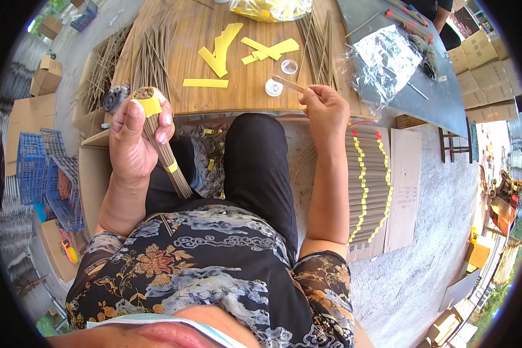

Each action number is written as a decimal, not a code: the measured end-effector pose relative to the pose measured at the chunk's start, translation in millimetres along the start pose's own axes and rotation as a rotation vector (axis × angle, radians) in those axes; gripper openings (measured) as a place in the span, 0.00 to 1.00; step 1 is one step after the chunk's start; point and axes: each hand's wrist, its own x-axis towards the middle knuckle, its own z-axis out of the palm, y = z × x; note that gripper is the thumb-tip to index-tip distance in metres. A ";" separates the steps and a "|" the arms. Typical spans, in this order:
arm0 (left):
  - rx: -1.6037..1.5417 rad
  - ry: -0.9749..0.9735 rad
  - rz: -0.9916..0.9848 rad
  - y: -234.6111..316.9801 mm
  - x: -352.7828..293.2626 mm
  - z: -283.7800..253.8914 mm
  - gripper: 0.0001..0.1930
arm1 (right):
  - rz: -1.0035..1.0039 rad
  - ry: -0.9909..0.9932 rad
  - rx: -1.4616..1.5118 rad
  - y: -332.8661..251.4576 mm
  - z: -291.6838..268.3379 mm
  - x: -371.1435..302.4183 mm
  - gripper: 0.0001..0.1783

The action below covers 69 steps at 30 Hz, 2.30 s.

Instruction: The person gathers thin sticks, aligns them into bundles, and secures each bundle with yellow paper tape. They repeatedly pick up sticks, wrap the tape around the bundle, and place the finished bundle aside.

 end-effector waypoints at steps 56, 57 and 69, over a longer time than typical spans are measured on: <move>-0.387 -0.215 0.160 29.1 -34.2 -25.3 0.12 | 0.178 -0.742 1.143 -93.6 88.6 -115.2 0.07; -0.395 -0.195 0.165 28.2 -34.6 -25.0 0.12 | 0.169 -0.744 1.147 -94.8 89.0 -114.6 0.07; -0.374 -0.202 0.181 34.9 -35.2 -24.4 0.15 | 0.153 -0.741 1.090 -95.7 88.7 -119.0 0.06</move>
